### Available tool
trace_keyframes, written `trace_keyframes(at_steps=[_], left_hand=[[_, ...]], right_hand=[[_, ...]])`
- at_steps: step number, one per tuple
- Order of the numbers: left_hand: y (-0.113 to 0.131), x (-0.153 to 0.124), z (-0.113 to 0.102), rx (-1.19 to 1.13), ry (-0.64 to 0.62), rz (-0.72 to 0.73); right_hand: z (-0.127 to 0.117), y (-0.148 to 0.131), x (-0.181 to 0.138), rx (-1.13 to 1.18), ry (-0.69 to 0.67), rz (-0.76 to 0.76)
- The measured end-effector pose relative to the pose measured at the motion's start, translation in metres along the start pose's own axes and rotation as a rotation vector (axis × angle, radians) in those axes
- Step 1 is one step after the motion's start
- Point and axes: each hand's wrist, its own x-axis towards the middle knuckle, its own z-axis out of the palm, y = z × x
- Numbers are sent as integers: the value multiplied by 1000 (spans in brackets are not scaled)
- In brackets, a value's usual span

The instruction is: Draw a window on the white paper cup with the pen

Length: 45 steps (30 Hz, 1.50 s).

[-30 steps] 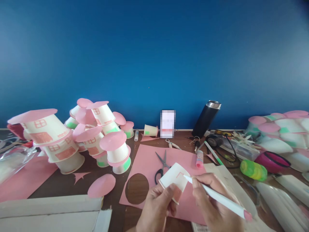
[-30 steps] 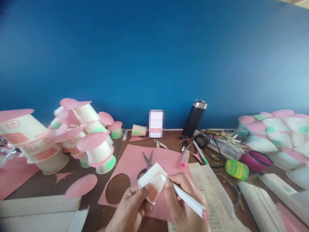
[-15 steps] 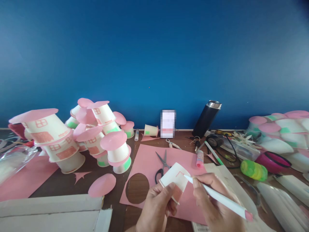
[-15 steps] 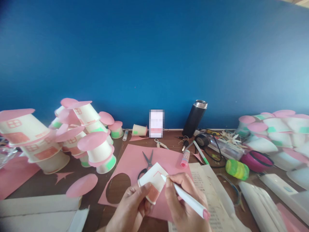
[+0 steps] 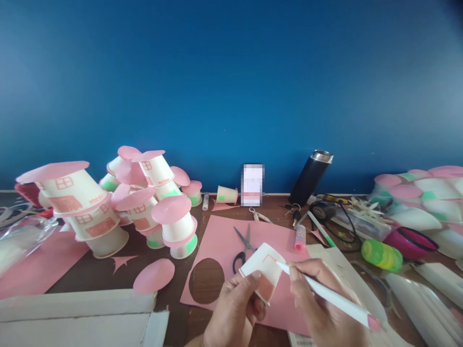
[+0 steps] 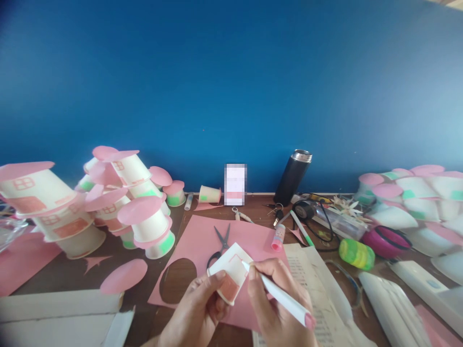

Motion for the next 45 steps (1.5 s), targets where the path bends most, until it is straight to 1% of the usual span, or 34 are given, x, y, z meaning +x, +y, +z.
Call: trace_keyframes(at_steps=[9,15,22,26,32,45], left_hand=[[1,-1,3,-37,26,-35],[1,0,2,-47,43,-43],[-1,-1,1,-60,10,-44],[0,-2,2,-61,0,-45],[2,-2,1,-66,-21,-42],[2,-2,2,-87,31,-50]], right_hand=[[-1,0,0,-30,-14,-3],[0,0,0,-11,-14,10],[-1,0,0,-26,-9,0],[0,1,0,-11,-21,11],[0,1,0,-5,-6,7],[0,2,0,-7,-26,8]])
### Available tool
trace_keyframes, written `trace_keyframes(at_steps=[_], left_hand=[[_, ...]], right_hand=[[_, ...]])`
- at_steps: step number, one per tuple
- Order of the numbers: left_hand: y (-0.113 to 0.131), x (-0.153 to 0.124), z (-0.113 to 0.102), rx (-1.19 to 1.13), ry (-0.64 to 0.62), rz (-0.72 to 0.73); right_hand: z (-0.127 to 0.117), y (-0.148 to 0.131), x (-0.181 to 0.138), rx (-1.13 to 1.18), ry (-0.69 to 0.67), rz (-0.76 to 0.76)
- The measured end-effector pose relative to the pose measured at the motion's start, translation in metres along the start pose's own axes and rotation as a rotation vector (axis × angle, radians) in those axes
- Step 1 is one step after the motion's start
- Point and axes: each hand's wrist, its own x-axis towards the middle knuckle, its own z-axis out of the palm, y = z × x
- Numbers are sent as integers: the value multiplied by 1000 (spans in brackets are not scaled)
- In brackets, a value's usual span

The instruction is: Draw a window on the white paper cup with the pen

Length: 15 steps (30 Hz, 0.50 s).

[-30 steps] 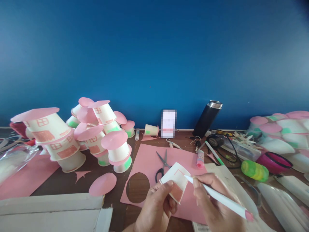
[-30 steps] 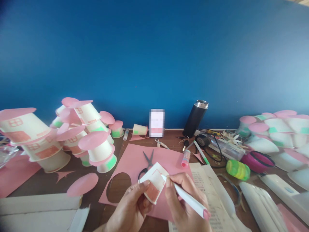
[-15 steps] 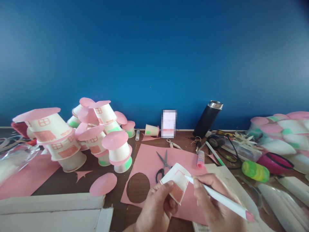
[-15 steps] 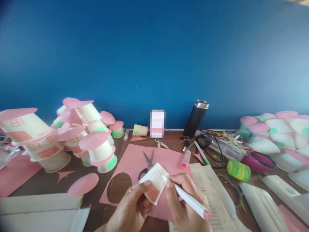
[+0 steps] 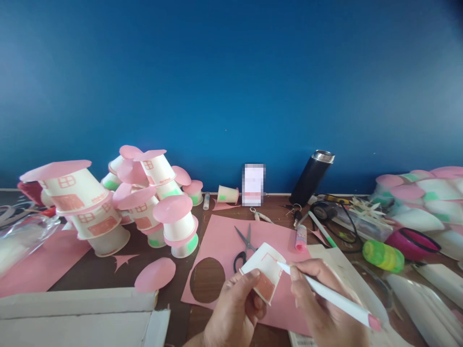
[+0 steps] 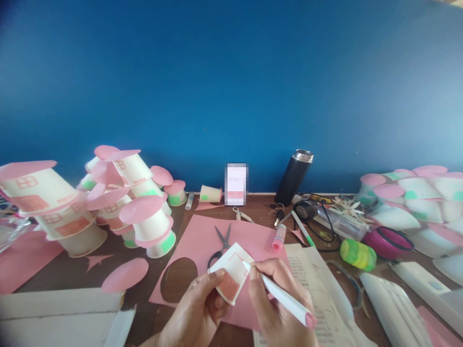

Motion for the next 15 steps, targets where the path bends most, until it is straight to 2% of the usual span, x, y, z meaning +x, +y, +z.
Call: trace_keyframes(at_steps=[15], left_hand=[[0,1,-1,-1,-9,3]], right_hand=[[1,-1,0,4,2,6]])
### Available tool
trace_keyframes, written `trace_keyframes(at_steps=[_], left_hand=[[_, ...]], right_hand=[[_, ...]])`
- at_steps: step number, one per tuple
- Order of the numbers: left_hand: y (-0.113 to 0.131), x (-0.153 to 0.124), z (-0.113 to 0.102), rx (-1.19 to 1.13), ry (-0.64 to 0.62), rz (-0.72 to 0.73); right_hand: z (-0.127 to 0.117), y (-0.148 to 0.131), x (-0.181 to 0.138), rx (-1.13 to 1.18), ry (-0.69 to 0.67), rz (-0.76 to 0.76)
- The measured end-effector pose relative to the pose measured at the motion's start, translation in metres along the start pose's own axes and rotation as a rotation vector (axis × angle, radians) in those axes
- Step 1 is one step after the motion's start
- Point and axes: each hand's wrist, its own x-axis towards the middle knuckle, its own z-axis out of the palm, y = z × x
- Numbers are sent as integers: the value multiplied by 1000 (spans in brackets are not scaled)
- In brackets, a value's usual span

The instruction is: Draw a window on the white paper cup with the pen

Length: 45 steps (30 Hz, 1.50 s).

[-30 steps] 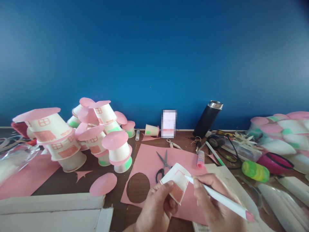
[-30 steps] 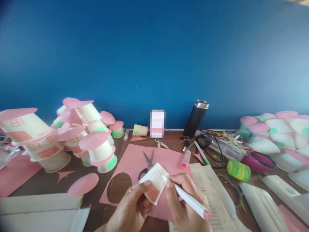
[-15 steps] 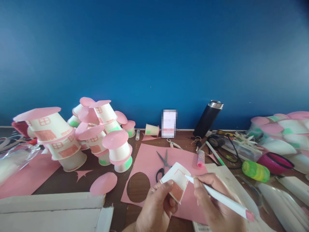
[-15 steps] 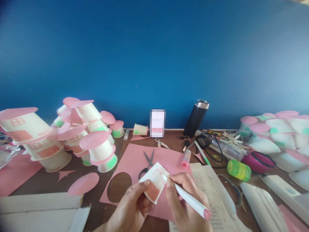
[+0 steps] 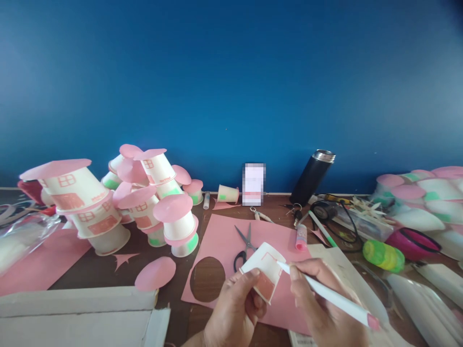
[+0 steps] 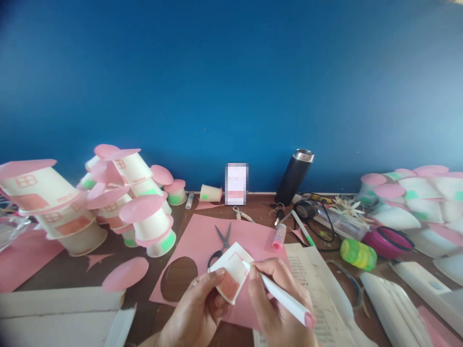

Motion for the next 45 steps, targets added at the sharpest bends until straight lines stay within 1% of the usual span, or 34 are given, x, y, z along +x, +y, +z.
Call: trace_keyframes(at_steps=[11,22,29,35,45], left_hand=[[1,-1,1,4,-6,0],[1,-1,-1,-5,-31,13],[1,-1,1,1,-8,12],[3,-1,2,-7,3,15],[2,-1,1,24,-13,18]], right_hand=[[1,-3,-2,-18,1,30],[1,-3,-2,-20,-13,-10],[1,-2,-3,-36,-30,-28],[1,-1,-4,-54,-43,-15],[2,-5,-5,-61,-48,-19]])
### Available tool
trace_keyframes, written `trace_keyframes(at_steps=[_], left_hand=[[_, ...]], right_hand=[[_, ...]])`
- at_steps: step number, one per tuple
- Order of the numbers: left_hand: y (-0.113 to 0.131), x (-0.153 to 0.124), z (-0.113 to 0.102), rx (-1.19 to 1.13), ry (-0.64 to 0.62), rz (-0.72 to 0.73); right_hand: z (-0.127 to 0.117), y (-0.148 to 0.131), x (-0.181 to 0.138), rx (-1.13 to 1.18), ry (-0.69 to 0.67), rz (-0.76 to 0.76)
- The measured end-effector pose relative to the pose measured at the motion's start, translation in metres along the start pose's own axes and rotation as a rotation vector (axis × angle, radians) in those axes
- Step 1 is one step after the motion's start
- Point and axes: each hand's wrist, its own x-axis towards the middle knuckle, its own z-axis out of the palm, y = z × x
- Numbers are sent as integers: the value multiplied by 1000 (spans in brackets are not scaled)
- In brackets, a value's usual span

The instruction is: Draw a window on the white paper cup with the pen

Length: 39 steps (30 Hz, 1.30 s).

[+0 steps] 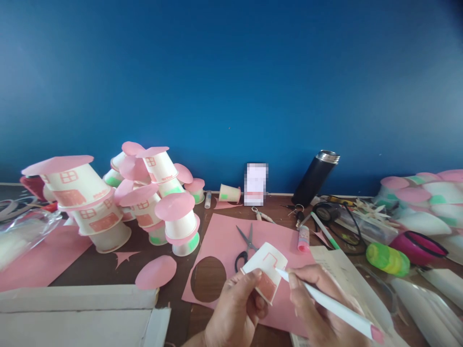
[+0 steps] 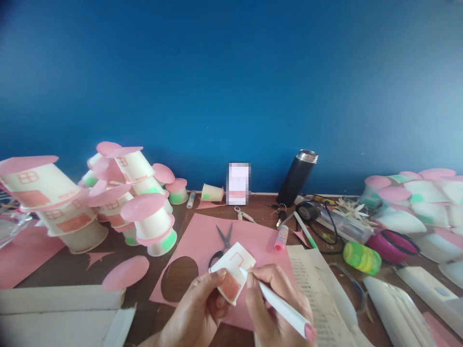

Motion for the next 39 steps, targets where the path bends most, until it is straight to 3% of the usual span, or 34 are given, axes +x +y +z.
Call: trace_keyframes(at_steps=[39], left_hand=[[1,-2,2,30,10,20]], right_hand=[[-1,-3,1,-11,-4,-16]])
